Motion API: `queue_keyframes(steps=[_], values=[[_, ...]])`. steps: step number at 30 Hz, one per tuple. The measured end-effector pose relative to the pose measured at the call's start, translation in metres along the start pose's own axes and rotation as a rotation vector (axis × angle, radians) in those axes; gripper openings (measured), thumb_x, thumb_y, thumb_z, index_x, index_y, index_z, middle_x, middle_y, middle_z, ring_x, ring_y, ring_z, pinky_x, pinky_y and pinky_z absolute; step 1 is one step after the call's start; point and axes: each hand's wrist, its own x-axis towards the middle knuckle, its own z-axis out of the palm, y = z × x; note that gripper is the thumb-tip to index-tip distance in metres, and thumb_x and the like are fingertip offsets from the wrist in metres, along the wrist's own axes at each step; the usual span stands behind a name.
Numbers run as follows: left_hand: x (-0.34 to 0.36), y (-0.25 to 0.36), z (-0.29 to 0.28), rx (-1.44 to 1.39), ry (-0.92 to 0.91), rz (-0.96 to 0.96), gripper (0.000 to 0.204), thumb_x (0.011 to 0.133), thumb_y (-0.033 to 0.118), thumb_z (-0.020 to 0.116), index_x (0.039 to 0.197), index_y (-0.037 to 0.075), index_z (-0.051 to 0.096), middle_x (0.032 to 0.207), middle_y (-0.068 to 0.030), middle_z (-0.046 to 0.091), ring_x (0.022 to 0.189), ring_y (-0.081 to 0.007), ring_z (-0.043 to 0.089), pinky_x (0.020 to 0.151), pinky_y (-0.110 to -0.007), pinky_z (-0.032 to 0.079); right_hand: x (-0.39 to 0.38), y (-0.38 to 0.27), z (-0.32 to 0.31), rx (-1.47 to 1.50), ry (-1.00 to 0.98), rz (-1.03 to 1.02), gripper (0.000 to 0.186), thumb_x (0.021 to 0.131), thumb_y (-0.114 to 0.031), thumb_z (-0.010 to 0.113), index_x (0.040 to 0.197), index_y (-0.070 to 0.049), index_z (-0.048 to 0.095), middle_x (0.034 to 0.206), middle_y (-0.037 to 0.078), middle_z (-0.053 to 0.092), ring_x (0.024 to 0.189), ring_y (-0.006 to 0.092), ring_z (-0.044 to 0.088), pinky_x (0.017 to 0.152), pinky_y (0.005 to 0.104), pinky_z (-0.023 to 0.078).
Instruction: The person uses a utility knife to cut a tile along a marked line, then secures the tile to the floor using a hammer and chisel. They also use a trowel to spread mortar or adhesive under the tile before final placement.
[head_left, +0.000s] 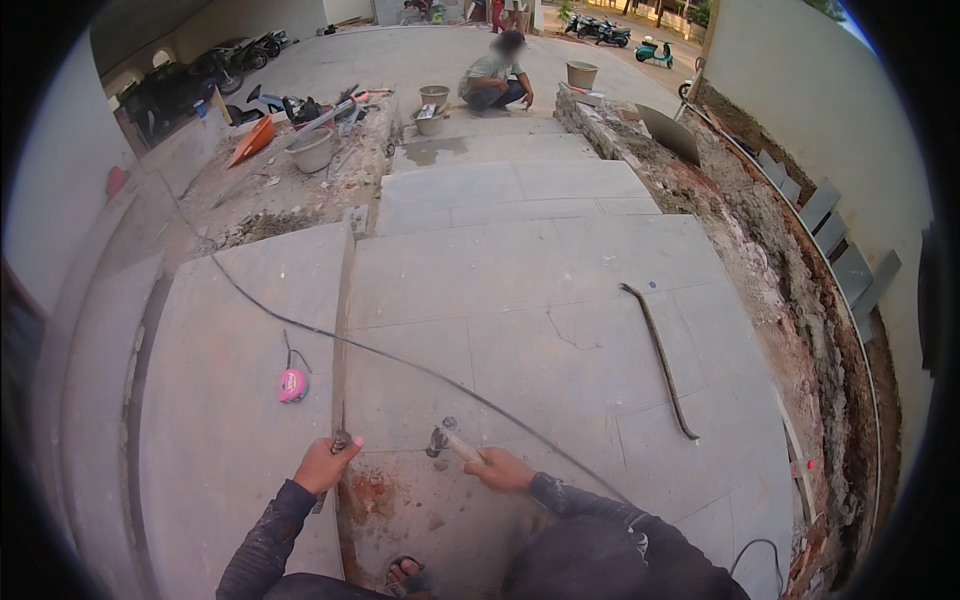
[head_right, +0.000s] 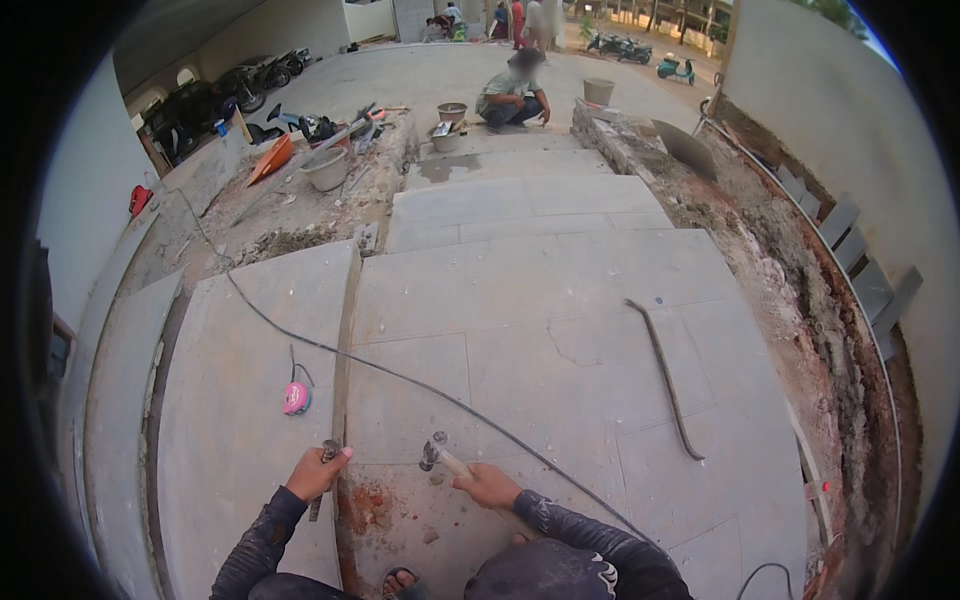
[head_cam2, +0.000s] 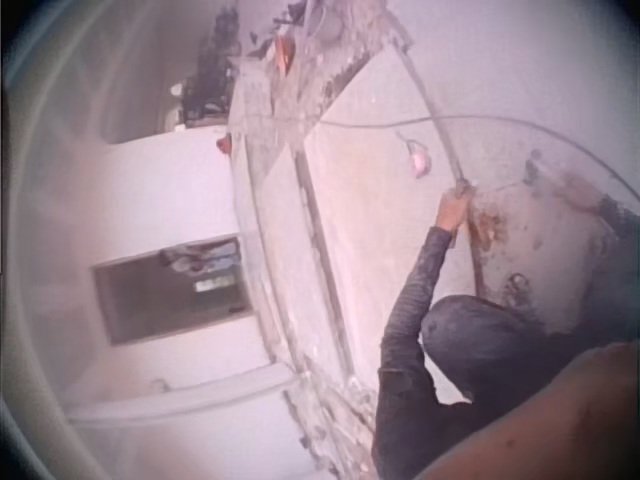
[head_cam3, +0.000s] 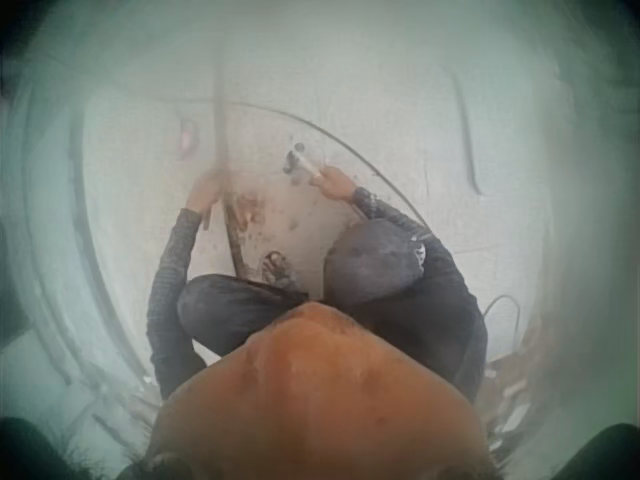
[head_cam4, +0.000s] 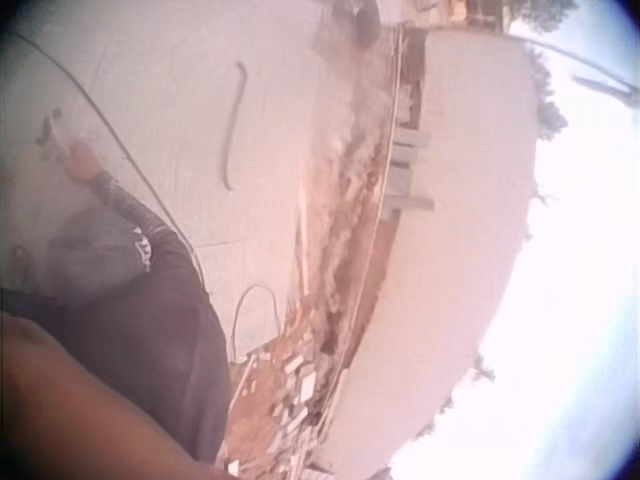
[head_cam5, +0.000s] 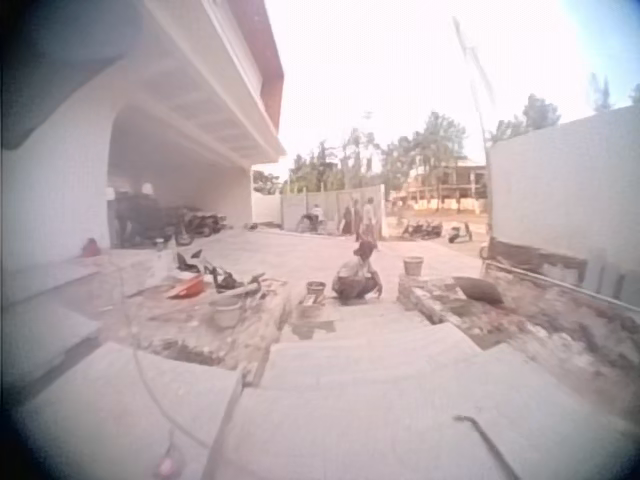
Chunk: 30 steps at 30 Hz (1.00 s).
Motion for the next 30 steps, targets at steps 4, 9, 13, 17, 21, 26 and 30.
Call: queue_keyframes(steps=[4,9,13,17,21,26,30], values=[[-0.002,0.039,-0.036,0.053,-0.044,-0.089,0.058,0.09,0.052,0.06,0.06,0.003,0.049,0.054,0.0,0.044,0.052,-0.0108,0.039,0.05,-0.033,0.036,0.007,0.008,0.006,0.35,-0.059,0.101,0.041,0.092,-0.041,0.058,0.094,-0.001,0.058,0.056,0.002,0.05,0.043,0.0114,0.05,0.043,0.0285,0.041],[0.026,0.053,-0.044,0.055,-0.004,-0.144,0.056,0.091,0.049,0.061,0.059,0.005,0.047,0.055,0.0008,0.045,0.051,-0.01,0.038,0.049,-0.031,0.035,0.029,0.034,0.021,0.591,-0.032,0.09,0.039,0.093,-0.041,0.059,0.095,-0.001,0.056,0.054,0.0,0.046,0.041,0.0096,0.046,0.04,0.0285,0.038],[0.047,0.059,-0.025,-0.074,-0.046,-0.223,0.056,0.091,0.05,0.06,0.06,0.004,0.048,0.055,0.0001,0.045,0.052,-0.0112,0.037,0.05,-0.032,0.036,0.024,0.031,0.026,0.63,0.002,0.147,0.038,0.093,-0.039,0.06,0.092,-0.002,0.054,0.054,-0.001,0.046,0.041,0.0093,0.045,0.04,0.028,0.037],[0.058,0.044,-0.008,0.065,-0.086,-0.16,0.058,0.09,0.053,0.059,0.063,0.003,0.051,0.056,-0.0013,0.045,0.054,-0.0131,0.037,0.053,-0.034,0.037,0.022,0.031,0.032,0.696,-0.024,0.167,0.036,0.092,-0.037,0.062,0.089,-0.003,0.052,0.055,-0.001,0.046,0.041,0.0092,0.045,0.04,0.0277,0.037],[0.055,0.046,-0.003,0.114,-0.12,-0.185,0.059,0.089,0.055,0.059,0.065,0.001,0.053,0.056,-0.0022,0.044,0.056,-0.0133,0.037,0.054,-0.035,0.038,0.023,0.044,0.034,0.695,-0.058,0.157,0.034,0.091,-0.035,0.064,0.086,-0.004,0.051,0.055,-0.001,0.045,0.042,0.0092,0.045,0.041,0.0276,0.037],[0.044,0.053,-0.013,0.117,-0.084,-0.23,0.061,0.089,0.055,0.059,0.066,-0.001,0.054,0.056,-0.0032,0.044,0.057,-0.0141,0.039,0.056,-0.036,0.039,0.023,0.043,0.034,0.775,-0.088,0.176,0.032,0.091,-0.033,0.064,0.085,-0.005,0.051,0.056,-0.002,0.044,0.042,0.0091,0.045,0.041,0.028,0.037],[0.042,0.026,-0.022,0.103,0.005,-0.212,0.061,0.09,0.054,0.059,0.066,-0.001,0.053,0.056,-0.0039,0.044,0.057,-0.0138,0.04,0.057,-0.036,0.039,0.03,0.035,0.049,0.714,-0.055,0.165,0.029,0.091,-0.031,0.064,0.087,-0.004,0.052,0.056,-0.002,0.045,0.042,0.0091,0.045,0.04,0.0275,0.037]])
